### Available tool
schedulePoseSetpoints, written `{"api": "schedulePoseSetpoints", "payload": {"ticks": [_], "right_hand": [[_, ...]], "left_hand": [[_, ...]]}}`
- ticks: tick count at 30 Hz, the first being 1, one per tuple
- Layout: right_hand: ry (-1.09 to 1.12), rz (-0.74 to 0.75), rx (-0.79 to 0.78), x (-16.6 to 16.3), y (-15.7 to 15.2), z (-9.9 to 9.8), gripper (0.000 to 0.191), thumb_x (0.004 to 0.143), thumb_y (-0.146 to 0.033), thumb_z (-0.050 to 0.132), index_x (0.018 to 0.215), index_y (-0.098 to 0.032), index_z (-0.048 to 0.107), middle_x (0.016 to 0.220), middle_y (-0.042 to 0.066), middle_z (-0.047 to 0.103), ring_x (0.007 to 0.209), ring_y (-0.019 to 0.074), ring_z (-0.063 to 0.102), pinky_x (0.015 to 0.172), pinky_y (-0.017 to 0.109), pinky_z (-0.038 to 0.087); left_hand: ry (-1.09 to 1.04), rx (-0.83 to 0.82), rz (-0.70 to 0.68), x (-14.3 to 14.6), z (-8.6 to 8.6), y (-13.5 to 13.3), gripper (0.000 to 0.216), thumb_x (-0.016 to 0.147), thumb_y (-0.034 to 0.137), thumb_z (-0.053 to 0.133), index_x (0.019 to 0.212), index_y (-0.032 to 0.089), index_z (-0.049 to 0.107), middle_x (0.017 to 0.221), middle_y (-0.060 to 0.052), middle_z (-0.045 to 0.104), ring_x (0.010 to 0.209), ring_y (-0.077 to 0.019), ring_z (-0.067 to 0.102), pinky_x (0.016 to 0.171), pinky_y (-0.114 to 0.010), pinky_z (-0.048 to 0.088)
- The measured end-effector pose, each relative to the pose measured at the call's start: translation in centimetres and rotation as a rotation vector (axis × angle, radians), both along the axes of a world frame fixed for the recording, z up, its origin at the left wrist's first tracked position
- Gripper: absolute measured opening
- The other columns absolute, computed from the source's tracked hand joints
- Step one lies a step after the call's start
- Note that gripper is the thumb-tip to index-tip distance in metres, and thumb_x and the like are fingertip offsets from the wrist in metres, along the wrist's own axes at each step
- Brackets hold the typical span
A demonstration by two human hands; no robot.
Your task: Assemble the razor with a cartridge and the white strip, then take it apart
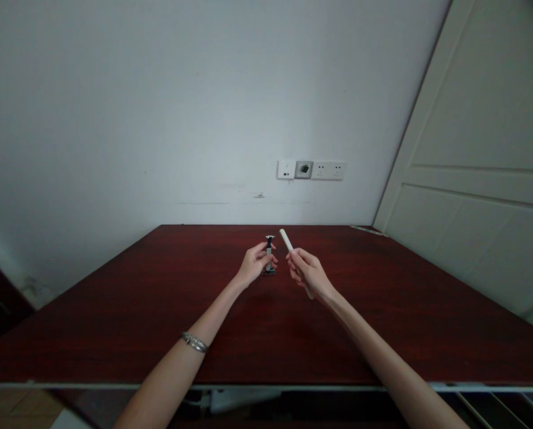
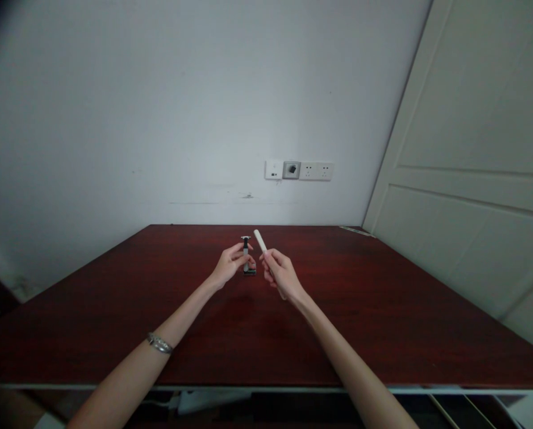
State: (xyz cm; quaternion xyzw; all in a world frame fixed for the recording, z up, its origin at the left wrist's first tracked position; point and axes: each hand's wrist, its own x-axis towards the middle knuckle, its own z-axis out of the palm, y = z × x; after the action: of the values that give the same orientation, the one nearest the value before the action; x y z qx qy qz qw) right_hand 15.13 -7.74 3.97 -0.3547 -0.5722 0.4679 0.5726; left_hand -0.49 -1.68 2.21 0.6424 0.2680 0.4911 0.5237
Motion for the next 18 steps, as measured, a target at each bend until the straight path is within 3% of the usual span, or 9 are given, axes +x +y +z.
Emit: {"api": "schedulePoseSetpoints", "payload": {"ticks": [4,10,18], "right_hand": [[-0.018,-0.014,0.056,-1.4,-0.3,-0.2,0.032,0.078,-0.049,0.051,0.074,-0.018,0.049,0.048,-0.008,0.041,0.033,0.0029,0.029,0.030,0.015,0.020],[0.096,-0.102,-0.017,-2.4,-0.8,-2.8,0.033,0.077,-0.052,0.051,0.073,-0.019,0.047,0.044,-0.010,0.032,0.033,0.0027,0.022,0.030,0.014,0.017],[0.206,-0.033,-0.106,-3.1,-1.7,-2.1,0.034,0.075,-0.051,0.054,0.071,-0.020,0.044,0.043,-0.012,0.028,0.032,0.0016,0.015,0.029,0.014,0.011]], "left_hand": [[0.033,0.092,-0.011,0.0,-0.4,0.3,0.032,0.071,0.027,0.064,0.097,0.010,0.057,0.066,-0.004,0.062,0.060,-0.0136,0.060,0.061,-0.026,0.047],[0.065,0.111,0.018,0.2,-0.7,0.1,0.030,0.071,0.025,0.064,0.096,0.009,0.060,0.067,-0.004,0.062,0.061,-0.0134,0.059,0.062,-0.026,0.046],[0.050,0.147,0.014,0.3,-0.9,0.1,0.030,0.071,0.024,0.063,0.097,0.009,0.060,0.066,-0.003,0.062,0.060,-0.0129,0.058,0.062,-0.026,0.045]]}}
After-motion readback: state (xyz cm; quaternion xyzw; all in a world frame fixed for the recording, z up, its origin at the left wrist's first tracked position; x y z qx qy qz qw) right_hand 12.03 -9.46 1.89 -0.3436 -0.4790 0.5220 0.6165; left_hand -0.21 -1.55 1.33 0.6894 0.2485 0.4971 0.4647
